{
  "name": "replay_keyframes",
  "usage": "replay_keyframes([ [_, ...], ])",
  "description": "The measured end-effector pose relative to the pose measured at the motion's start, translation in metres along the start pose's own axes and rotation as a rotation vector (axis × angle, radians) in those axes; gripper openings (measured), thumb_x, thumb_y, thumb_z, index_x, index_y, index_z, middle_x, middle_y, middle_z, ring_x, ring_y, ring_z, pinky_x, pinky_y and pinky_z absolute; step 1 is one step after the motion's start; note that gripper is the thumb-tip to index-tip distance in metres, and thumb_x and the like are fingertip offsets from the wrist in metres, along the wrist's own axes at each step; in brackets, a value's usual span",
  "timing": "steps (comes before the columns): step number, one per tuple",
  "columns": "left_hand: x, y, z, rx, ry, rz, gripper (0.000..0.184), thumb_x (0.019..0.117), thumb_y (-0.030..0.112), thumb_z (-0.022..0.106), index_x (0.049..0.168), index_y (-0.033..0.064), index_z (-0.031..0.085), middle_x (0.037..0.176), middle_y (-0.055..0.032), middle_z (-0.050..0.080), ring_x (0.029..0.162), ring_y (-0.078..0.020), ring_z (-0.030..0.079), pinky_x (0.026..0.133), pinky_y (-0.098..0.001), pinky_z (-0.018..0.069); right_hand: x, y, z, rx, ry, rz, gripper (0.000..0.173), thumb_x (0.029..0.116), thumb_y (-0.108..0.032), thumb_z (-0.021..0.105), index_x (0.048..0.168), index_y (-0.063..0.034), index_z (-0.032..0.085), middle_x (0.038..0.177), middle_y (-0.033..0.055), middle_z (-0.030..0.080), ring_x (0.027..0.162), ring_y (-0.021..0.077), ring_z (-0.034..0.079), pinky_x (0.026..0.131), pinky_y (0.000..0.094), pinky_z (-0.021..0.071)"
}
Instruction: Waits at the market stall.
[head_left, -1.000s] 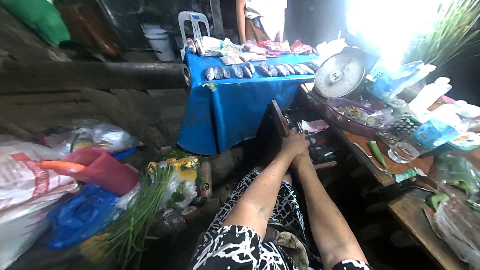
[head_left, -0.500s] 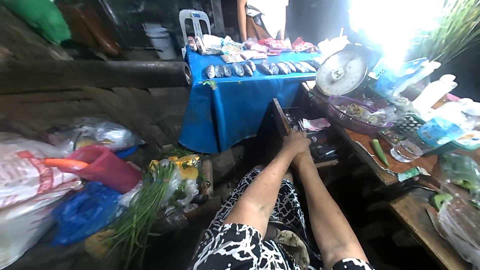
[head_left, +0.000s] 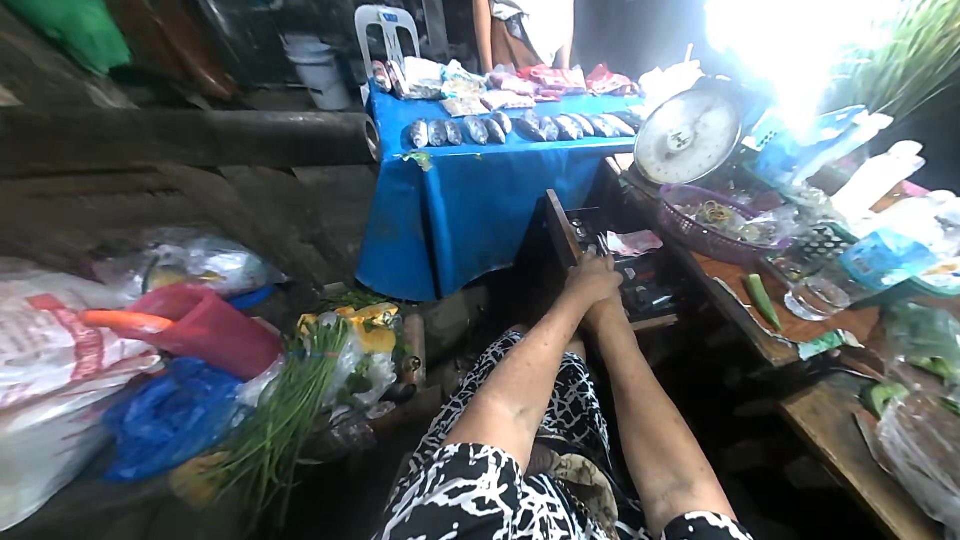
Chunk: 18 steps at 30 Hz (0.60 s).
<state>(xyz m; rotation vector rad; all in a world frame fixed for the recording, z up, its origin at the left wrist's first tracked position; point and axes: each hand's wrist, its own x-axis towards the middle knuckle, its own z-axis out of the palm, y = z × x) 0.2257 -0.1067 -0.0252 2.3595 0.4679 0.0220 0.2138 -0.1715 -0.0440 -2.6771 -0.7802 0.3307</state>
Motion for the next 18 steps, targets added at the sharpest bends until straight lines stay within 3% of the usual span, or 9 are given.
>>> replay_keyframes([
  [4,0.000,-0.001,0.000,-0.027,0.000,-0.009,0.052,0.0991,0.038,0.061,0.146,0.0159,0.058,0.161,-0.0117,0.041,0.141,-0.0375,0.045,0.107,-0.0654,0.0421,-0.007,-0.011,-0.017,-0.063,-0.140,0.056,0.052,0.1009,-0.035,0.061,0.141,-0.0028,0.057,0.148,0.0227,0.052,0.143,0.0379,0.045,0.115,0.0562,0.0370],
  [6,-0.001,0.000,0.000,-0.026,-0.007,-0.018,0.053,0.0994,0.038,0.061,0.148,0.0178,0.056,0.164,-0.0097,0.036,0.142,-0.0378,0.044,0.107,-0.0652,0.0422,-0.006,-0.003,-0.005,-0.041,-0.042,-0.005,0.051,0.0980,-0.033,0.064,0.136,0.0000,0.061,0.143,0.0262,0.056,0.138,0.0419,0.048,0.112,0.0603,0.0392],
  [8,0.000,0.000,0.000,-0.021,-0.001,-0.014,0.054,0.0991,0.038,0.061,0.149,0.0179,0.055,0.163,-0.0107,0.038,0.142,-0.0378,0.044,0.106,-0.0653,0.0424,-0.003,-0.002,-0.003,-0.059,-0.050,-0.007,0.054,0.0985,-0.035,0.062,0.137,0.0012,0.059,0.144,0.0262,0.054,0.140,0.0408,0.046,0.116,0.0571,0.0355],
  [11,0.000,0.001,-0.001,-0.023,-0.009,-0.011,0.053,0.0996,0.036,0.061,0.148,0.0164,0.056,0.162,-0.0117,0.039,0.143,-0.0374,0.042,0.108,-0.0654,0.0406,-0.019,-0.030,-0.029,-0.200,-0.177,0.049,0.047,0.1038,-0.030,0.057,0.140,-0.0007,0.057,0.145,0.0233,0.055,0.140,0.0381,0.048,0.113,0.0551,0.0378],
  [18,0.001,0.001,-0.001,-0.020,-0.019,-0.035,0.055,0.0995,0.038,0.061,0.150,0.0179,0.054,0.162,-0.0114,0.038,0.142,-0.0380,0.044,0.106,-0.0654,0.0425,0.006,0.004,0.006,-0.031,-0.004,-0.013,0.055,0.0974,-0.037,0.063,0.137,0.0007,0.060,0.143,0.0259,0.055,0.140,0.0404,0.047,0.115,0.0570,0.0364],
])
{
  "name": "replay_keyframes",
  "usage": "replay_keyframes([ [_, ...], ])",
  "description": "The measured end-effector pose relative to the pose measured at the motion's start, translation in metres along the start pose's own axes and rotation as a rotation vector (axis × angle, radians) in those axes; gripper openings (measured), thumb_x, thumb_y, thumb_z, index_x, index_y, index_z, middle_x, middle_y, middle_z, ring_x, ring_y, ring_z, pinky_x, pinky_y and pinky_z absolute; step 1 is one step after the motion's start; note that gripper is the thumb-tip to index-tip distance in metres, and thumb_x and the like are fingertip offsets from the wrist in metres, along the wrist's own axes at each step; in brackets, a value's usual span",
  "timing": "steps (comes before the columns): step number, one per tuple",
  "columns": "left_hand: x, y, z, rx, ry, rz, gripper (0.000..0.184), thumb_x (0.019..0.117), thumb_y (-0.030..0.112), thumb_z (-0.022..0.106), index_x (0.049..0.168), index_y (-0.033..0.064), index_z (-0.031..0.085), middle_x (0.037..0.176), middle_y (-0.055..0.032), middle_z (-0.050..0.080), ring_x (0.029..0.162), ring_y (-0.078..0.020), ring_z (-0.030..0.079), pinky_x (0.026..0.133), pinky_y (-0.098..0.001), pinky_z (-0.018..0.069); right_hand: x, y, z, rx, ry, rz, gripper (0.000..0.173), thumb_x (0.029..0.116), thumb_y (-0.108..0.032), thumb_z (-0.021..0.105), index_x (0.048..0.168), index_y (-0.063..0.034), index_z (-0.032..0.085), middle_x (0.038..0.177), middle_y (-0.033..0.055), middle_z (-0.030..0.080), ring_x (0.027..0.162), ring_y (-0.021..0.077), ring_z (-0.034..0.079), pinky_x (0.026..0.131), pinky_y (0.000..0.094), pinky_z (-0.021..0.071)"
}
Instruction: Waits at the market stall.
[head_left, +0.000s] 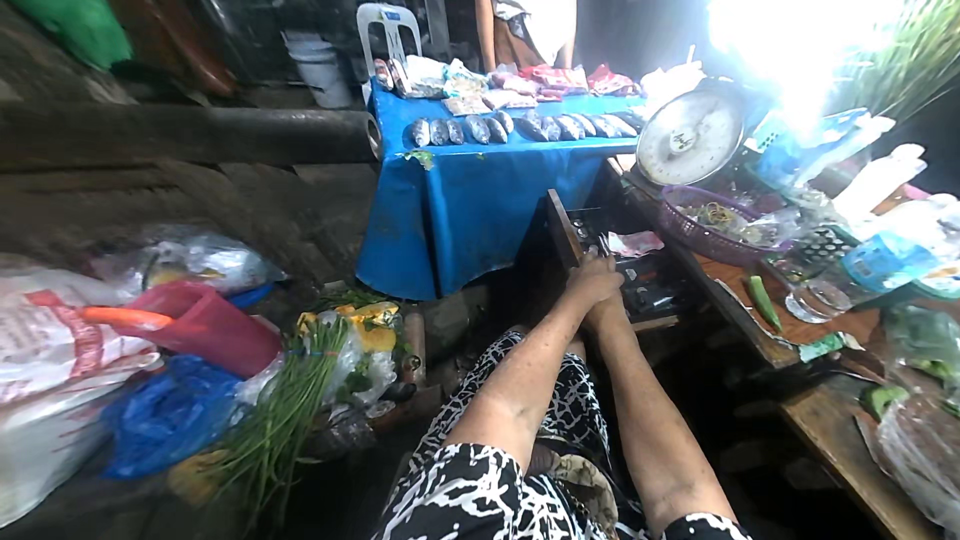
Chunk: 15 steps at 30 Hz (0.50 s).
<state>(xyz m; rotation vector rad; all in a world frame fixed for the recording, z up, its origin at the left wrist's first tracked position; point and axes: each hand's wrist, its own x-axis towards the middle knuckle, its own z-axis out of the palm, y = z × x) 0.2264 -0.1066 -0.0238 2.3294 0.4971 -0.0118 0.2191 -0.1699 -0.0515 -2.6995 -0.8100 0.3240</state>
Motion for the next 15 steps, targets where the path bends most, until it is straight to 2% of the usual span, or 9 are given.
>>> replay_keyframes([
  [7,-0.0008,0.0013,-0.0010,-0.007,-0.001,-0.011,0.055,0.0993,0.039,0.060,0.150,0.0183,0.054,0.164,-0.0098,0.036,0.143,-0.0375,0.043,0.107,-0.0652,0.0419,-0.0022,0.0011,0.0026,0.029,0.051,-0.033,0.056,0.0986,-0.036,0.061,0.139,0.0032,0.058,0.146,0.0276,0.052,0.142,0.0408,0.043,0.118,0.0566,0.0333],
  [12,-0.0005,0.0011,-0.0009,-0.021,-0.007,-0.011,0.054,0.0986,0.038,0.061,0.148,0.0173,0.056,0.164,-0.0088,0.035,0.144,-0.0371,0.041,0.108,-0.0658,0.0404,-0.0045,0.0011,0.0027,0.039,0.098,-0.055,0.053,0.0985,-0.036,0.061,0.136,0.0012,0.061,0.144,0.0252,0.056,0.141,0.0386,0.046,0.117,0.0544,0.0350],
  [15,0.0006,0.0003,-0.0006,-0.031,-0.006,-0.019,0.053,0.0984,0.037,0.061,0.148,0.0176,0.057,0.165,-0.0079,0.035,0.144,-0.0364,0.042,0.108,-0.0651,0.0414,-0.0043,0.0004,0.0011,0.002,0.055,-0.059,0.052,0.0985,-0.037,0.061,0.136,0.0001,0.062,0.143,0.0260,0.055,0.140,0.0407,0.046,0.115,0.0583,0.0360],
])
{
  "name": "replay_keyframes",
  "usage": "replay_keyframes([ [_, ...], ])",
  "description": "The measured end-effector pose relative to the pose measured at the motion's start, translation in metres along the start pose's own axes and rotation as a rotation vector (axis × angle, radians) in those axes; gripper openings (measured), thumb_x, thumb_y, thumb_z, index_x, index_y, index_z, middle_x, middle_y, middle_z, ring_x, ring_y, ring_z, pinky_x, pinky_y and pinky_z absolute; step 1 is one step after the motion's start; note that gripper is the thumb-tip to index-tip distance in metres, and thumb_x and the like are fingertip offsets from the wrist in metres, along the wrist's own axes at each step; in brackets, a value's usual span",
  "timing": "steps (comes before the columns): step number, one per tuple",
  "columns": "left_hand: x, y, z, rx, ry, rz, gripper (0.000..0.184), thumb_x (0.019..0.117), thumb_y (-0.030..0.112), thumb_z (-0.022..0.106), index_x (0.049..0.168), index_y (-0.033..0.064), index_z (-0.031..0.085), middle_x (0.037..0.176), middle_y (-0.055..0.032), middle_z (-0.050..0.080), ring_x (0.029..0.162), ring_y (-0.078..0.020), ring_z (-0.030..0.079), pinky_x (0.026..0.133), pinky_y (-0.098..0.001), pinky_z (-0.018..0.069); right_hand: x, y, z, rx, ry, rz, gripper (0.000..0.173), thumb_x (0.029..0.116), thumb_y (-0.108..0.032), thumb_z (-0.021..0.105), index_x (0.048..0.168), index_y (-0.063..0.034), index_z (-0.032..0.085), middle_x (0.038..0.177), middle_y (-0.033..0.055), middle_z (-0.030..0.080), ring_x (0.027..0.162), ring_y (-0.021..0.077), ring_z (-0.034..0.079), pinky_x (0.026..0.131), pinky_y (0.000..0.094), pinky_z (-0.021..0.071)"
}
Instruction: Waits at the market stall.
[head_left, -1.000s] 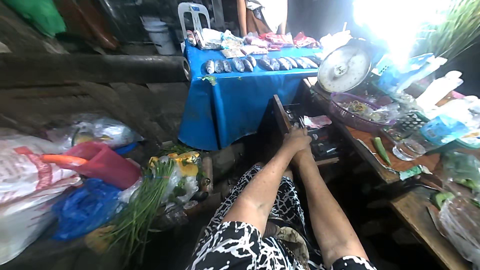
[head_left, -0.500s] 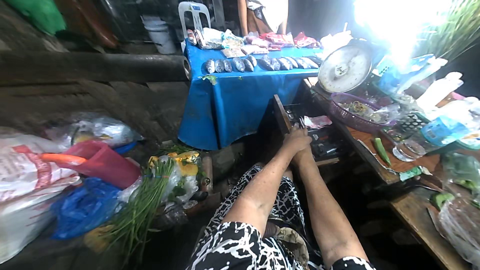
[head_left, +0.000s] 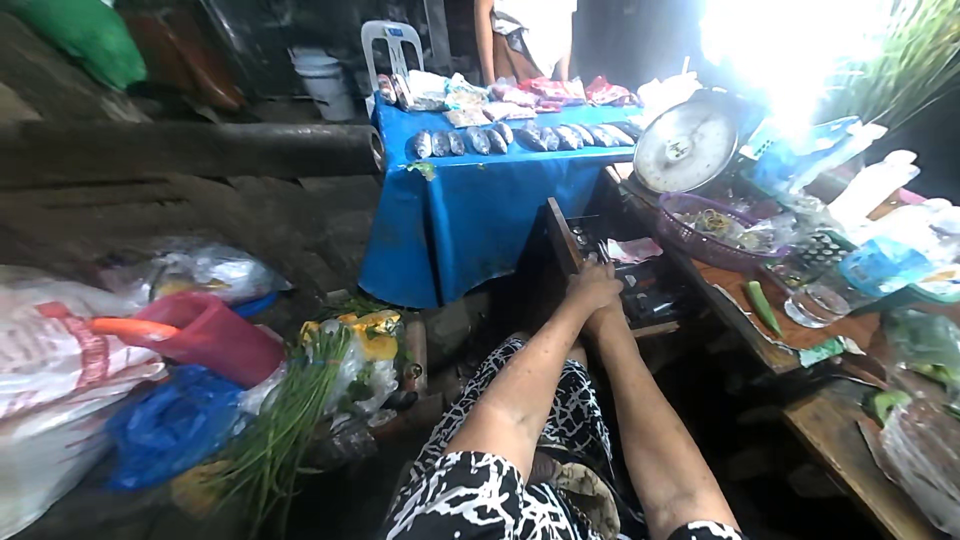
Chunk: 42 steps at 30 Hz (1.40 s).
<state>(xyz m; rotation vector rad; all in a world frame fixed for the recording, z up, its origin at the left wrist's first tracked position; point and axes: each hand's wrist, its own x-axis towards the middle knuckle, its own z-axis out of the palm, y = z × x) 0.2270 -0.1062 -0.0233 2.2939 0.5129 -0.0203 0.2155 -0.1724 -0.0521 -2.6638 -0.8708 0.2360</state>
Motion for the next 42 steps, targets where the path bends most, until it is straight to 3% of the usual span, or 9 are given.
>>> replay_keyframes([
  [3,0.001,0.000,0.001,0.020,0.002,0.001,0.054,0.0985,0.038,0.061,0.149,0.0190,0.056,0.164,-0.0078,0.036,0.143,-0.0361,0.043,0.107,-0.0642,0.0424,-0.001,-0.001,-0.002,-0.042,-0.037,-0.006,0.054,0.0979,-0.038,0.062,0.137,0.0003,0.061,0.145,0.0267,0.054,0.140,0.0422,0.045,0.115,0.0608,0.0353],
  [11,-0.002,0.003,-0.001,0.026,0.003,0.003,0.052,0.0985,0.037,0.062,0.146,0.0167,0.057,0.161,-0.0102,0.040,0.141,-0.0366,0.045,0.107,-0.0639,0.0428,-0.001,-0.002,-0.005,0.020,-0.031,0.038,0.058,0.0960,-0.036,0.065,0.139,0.0018,0.058,0.146,0.0260,0.052,0.142,0.0392,0.044,0.118,0.0546,0.0340],
  [19,0.000,-0.001,0.001,0.009,0.018,0.020,0.053,0.0981,0.037,0.061,0.146,0.0164,0.058,0.161,-0.0114,0.040,0.139,-0.0373,0.048,0.106,-0.0643,0.0440,0.004,0.003,0.003,0.033,-0.048,0.032,0.056,0.0968,-0.038,0.064,0.138,-0.0005,0.060,0.145,0.0255,0.054,0.141,0.0409,0.046,0.115,0.0597,0.0365],
  [27,-0.002,0.000,-0.001,0.032,0.012,0.053,0.052,0.1003,0.036,0.058,0.148,0.0171,0.056,0.162,-0.0102,0.040,0.145,-0.0345,0.041,0.110,-0.0638,0.0390,0.002,-0.003,-0.002,-0.072,-0.089,0.013,0.054,0.0951,-0.035,0.067,0.135,0.0000,0.061,0.141,0.0287,0.056,0.135,0.0456,0.050,0.106,0.0676,0.0408],
  [31,-0.002,0.000,0.000,0.018,0.013,0.038,0.052,0.0998,0.036,0.059,0.149,0.0185,0.055,0.164,-0.0087,0.037,0.144,-0.0348,0.042,0.109,-0.0639,0.0398,-0.006,-0.008,-0.009,-0.073,-0.061,0.001,0.049,0.0959,-0.034,0.066,0.132,-0.0005,0.064,0.140,0.0268,0.058,0.135,0.0436,0.051,0.107,0.0646,0.0416],
  [34,-0.001,0.000,0.000,0.028,0.002,0.034,0.054,0.1001,0.037,0.059,0.150,0.0185,0.054,0.164,-0.0083,0.036,0.144,-0.0352,0.042,0.110,-0.0641,0.0396,-0.016,-0.033,-0.039,-0.152,-0.242,0.077,0.046,0.1041,-0.030,0.056,0.141,-0.0029,0.056,0.148,0.0221,0.053,0.142,0.0368,0.045,0.114,0.0551,0.0367],
  [37,0.001,-0.002,0.001,0.031,0.007,0.029,0.055,0.0994,0.038,0.059,0.150,0.0192,0.054,0.164,-0.0075,0.036,0.143,-0.0357,0.043,0.107,-0.0642,0.0420,-0.006,-0.009,-0.011,-0.070,-0.068,0.001,0.049,0.0976,-0.032,0.064,0.135,-0.0011,0.062,0.141,0.0267,0.057,0.136,0.0429,0.050,0.109,0.0632,0.0400],
  [42,0.000,-0.001,0.000,0.023,0.010,0.023,0.053,0.1000,0.039,0.058,0.149,0.0189,0.055,0.164,-0.0070,0.036,0.143,-0.0351,0.043,0.108,-0.0634,0.0417,-0.002,-0.003,-0.006,-0.070,-0.053,-0.027,0.052,0.0962,-0.036,0.066,0.135,-0.0004,0.062,0.142,0.0278,0.056,0.137,0.0446,0.048,0.109,0.0659,0.0382],
])
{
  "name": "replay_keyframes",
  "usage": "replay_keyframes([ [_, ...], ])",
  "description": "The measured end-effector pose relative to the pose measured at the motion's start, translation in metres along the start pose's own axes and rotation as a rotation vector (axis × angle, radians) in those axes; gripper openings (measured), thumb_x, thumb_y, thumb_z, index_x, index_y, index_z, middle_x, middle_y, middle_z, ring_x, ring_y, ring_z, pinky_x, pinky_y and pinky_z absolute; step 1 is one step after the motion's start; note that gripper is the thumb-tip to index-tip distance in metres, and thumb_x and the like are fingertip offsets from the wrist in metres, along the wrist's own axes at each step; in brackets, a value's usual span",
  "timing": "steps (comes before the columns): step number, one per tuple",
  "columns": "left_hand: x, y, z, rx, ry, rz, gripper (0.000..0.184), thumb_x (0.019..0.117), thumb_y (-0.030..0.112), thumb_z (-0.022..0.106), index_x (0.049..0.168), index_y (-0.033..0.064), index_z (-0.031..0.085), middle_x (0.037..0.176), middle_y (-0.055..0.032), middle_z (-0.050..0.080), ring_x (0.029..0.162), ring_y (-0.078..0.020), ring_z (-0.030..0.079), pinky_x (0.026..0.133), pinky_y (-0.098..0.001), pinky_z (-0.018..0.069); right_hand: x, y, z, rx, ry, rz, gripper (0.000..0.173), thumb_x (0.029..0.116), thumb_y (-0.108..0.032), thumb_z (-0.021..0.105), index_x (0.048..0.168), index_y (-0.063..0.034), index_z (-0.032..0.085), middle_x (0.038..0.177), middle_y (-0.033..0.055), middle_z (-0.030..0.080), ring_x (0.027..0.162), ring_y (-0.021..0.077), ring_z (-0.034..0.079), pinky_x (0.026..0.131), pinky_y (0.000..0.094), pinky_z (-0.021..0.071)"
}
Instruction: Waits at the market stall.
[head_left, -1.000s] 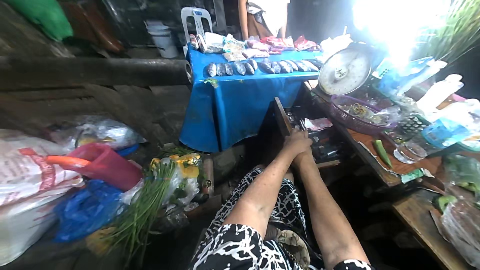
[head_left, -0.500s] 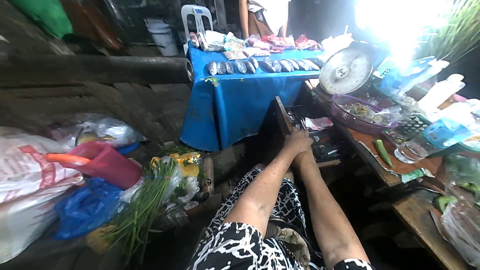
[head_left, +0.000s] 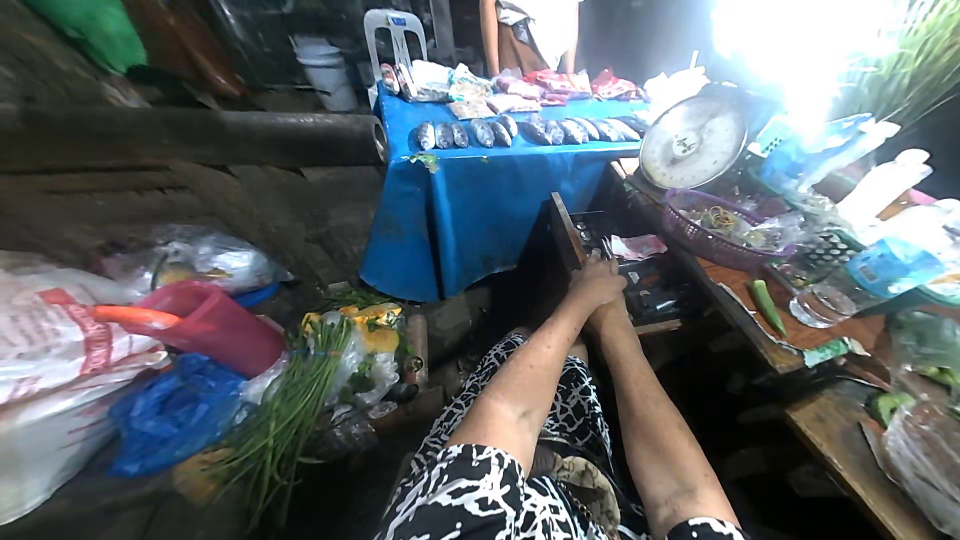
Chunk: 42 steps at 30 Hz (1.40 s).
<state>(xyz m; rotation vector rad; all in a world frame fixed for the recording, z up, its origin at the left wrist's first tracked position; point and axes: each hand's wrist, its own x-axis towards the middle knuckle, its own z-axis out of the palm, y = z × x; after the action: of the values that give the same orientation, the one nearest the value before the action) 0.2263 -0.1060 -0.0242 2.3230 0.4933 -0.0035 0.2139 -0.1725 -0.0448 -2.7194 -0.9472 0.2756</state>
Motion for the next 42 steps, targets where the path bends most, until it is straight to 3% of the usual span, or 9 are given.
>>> replay_keyframes([
  [4,-0.002,0.001,-0.001,0.002,0.002,0.006,0.053,0.0999,0.037,0.059,0.149,0.0182,0.056,0.163,-0.0082,0.037,0.145,-0.0351,0.042,0.110,-0.0640,0.0400,-0.002,-0.001,0.000,0.030,-0.034,0.089,0.056,0.0975,-0.037,0.064,0.139,-0.0002,0.058,0.146,0.0263,0.053,0.141,0.0420,0.045,0.113,0.0615,0.0375],
  [7,-0.004,0.002,-0.002,-0.003,0.005,0.026,0.052,0.0998,0.036,0.061,0.148,0.0157,0.056,0.161,-0.0116,0.041,0.145,-0.0358,0.041,0.110,-0.0653,0.0379,0.001,-0.001,0.003,0.006,0.006,0.045,0.051,0.0969,-0.034,0.065,0.134,0.0016,0.061,0.140,0.0288,0.056,0.136,0.0449,0.050,0.108,0.0653,0.0400],
  [10,-0.002,0.001,-0.001,-0.004,0.000,0.008,0.054,0.0997,0.037,0.060,0.150,0.0174,0.055,0.162,-0.0102,0.039,0.145,-0.0354,0.041,0.110,-0.0644,0.0392,-0.016,-0.036,-0.035,-0.135,-0.127,0.088,0.041,0.1054,-0.029,0.054,0.131,0.0015,0.062,0.137,0.0265,0.059,0.132,0.0411,0.053,0.108,0.0576,0.0415],
  [12,-0.002,0.002,-0.001,-0.013,-0.002,0.000,0.053,0.0994,0.037,0.060,0.148,0.0170,0.056,0.162,-0.0103,0.039,0.144,-0.0355,0.042,0.109,-0.0637,0.0404,-0.022,-0.044,-0.044,-0.145,-0.157,0.115,0.041,0.1052,-0.027,0.054,0.134,0.0010,0.060,0.139,0.0250,0.059,0.135,0.0393,0.052,0.110,0.0558,0.0402],
  [17,-0.001,0.001,-0.001,-0.028,0.001,-0.007,0.052,0.0988,0.038,0.061,0.145,0.0147,0.059,0.161,-0.0112,0.040,0.141,-0.0364,0.046,0.107,-0.0640,0.0425,-0.001,-0.003,0.002,0.080,0.059,0.085,0.049,0.0973,-0.036,0.064,0.133,-0.0028,0.064,0.138,0.0213,0.061,0.135,0.0355,0.053,0.112,0.0554,0.0402],
  [20,0.001,-0.001,0.000,-0.024,0.003,-0.010,0.051,0.0982,0.038,0.061,0.144,0.0149,0.060,0.161,-0.0104,0.040,0.140,-0.0362,0.047,0.106,-0.0640,0.0436,0.000,0.001,0.001,0.024,0.002,0.050,0.053,0.0967,-0.036,0.065,0.136,-0.0009,0.061,0.143,0.0258,0.056,0.139,0.0413,0.048,0.112,0.0614,0.0382],
  [28,0.003,-0.002,0.001,-0.034,-0.010,-0.014,0.051,0.0984,0.039,0.060,0.144,0.0151,0.060,0.160,-0.0112,0.041,0.140,-0.0360,0.047,0.106,-0.0639,0.0436,-0.002,0.001,0.002,0.017,0.036,0.012,0.052,0.0979,-0.032,0.063,0.137,0.0017,0.060,0.145,0.0276,0.054,0.140,0.0426,0.046,0.115,0.0607,0.0357],
  [36,0.001,-0.003,0.001,-0.040,0.007,-0.010,0.051,0.0979,0.038,0.061,0.145,0.0171,0.059,0.162,-0.0093,0.040,0.142,-0.0361,0.045,0.107,-0.0649,0.0424,-0.003,0.001,0.002,-0.003,-0.005,0.017,0.057,0.0975,-0.039,0.062,0.139,0.0000,0.059,0.146,0.0265,0.054,0.141,0.0424,0.045,0.115,0.0618,0.0341],
  [42,0.002,-0.002,0.001,-0.021,-0.002,-0.009,0.054,0.0987,0.038,0.060,0.149,0.0184,0.055,0.163,-0.0102,0.038,0.143,-0.0370,0.044,0.107,-0.0647,0.0422,-0.003,-0.002,0.002,0.081,0.023,0.066,0.055,0.0992,-0.037,0.061,0.139,0.0007,0.059,0.145,0.0245,0.055,0.141,0.0383,0.046,0.117,0.0548,0.0350],
])
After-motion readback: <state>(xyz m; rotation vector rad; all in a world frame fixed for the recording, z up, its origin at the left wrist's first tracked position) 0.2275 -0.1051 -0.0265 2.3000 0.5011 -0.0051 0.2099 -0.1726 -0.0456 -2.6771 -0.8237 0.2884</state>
